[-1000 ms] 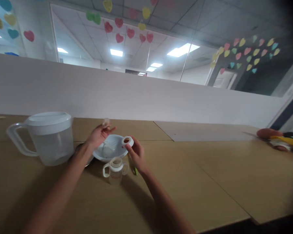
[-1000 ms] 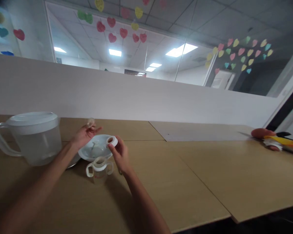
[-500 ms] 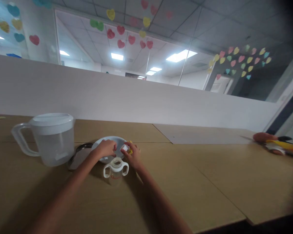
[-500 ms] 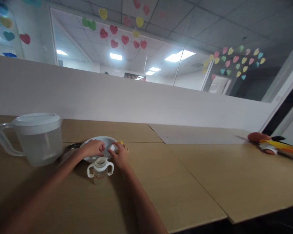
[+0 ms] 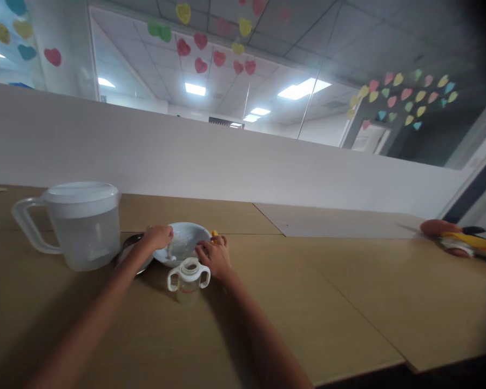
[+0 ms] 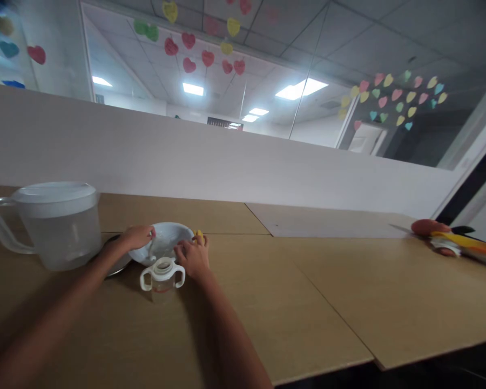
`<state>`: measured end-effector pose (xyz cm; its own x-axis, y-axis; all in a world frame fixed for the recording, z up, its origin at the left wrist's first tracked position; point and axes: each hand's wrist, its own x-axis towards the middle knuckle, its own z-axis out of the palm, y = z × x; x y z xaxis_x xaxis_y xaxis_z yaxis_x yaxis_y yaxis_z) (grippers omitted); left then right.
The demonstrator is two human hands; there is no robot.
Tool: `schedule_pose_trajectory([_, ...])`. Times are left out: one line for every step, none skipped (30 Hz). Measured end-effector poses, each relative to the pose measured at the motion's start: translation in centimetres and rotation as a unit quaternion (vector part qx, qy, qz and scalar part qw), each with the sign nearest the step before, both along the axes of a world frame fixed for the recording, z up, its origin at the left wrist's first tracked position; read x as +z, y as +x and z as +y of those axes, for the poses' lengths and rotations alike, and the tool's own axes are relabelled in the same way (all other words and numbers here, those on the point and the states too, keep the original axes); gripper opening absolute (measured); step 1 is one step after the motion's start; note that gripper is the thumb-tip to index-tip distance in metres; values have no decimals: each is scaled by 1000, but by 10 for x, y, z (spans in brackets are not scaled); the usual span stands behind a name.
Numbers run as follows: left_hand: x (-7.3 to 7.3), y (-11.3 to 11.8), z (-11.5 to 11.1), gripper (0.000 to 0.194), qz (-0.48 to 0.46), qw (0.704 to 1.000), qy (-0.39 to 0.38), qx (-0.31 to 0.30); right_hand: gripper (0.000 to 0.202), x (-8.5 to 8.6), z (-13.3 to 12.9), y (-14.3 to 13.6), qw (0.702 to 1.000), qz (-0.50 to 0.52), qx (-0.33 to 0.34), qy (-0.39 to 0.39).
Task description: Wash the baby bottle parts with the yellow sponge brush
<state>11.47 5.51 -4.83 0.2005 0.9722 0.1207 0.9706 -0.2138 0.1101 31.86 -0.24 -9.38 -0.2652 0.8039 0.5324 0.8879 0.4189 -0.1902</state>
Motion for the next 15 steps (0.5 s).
schedule_pose_trajectory([-4,0,1,25,4,1000,-6,-5,26,1,0,0,1000,-4,3,-3])
schedule_pose_trajectory([-7,0,1,26,6,1000,-9,-9,26,2,-1,0,1000,-9,6,-8])
schedule_pose_trajectory([-10,2,1,26,8,1000,-8,-12,26,3,-1,0,1000,-16,7,-13])
schedule_pose_trajectory([-13,3,1,26,7,1000,-6,-11,27,3,-2,0,999,-26,9,-17])
schedule_pose_trajectory([-15,5,0,26,6,1000,-1,-8,29,4,-2,0,999,-37,10,-18])
schedule_pose_trajectory([-17,6,0,26,4,1000,3,-3,32,4,-3,0,999,-48,10,-15])
schedule_pose_trajectory([-18,7,0,25,2,1000,8,2,34,4,-3,0,998,-60,11,-10])
schedule_pose_trajectory([-18,8,0,25,-2,1000,13,8,37,3,-3,0,997,-70,14,-4])
schedule_pose_trajectory([-18,8,0,25,-6,1000,18,14,38,2,-3,1,997,-76,17,0])
schedule_pose_trajectory([-17,8,0,24,-10,999,23,20,39,1,-3,1,997,-76,21,3])
schedule_pose_trajectory([-16,8,-1,23,-14,999,29,25,39,-1,-3,1,997,-71,24,3])
schedule_pose_trajectory([-14,7,-1,22,-18,999,34,29,38,-2,-2,0,998,-62,26,1])
schedule_pose_trajectory([-11,6,-2,22,-22,999,38,31,37,-3,-2,0,998,-53,26,-2])
schedule_pose_trajectory([-7,5,-2,22,-26,998,41,32,36,-4,-2,-1,999,-44,24,-5])
schedule_pose_trajectory([-3,4,-3,22,-28,998,42,33,35,-4,-2,-3,999,-34,20,-6])
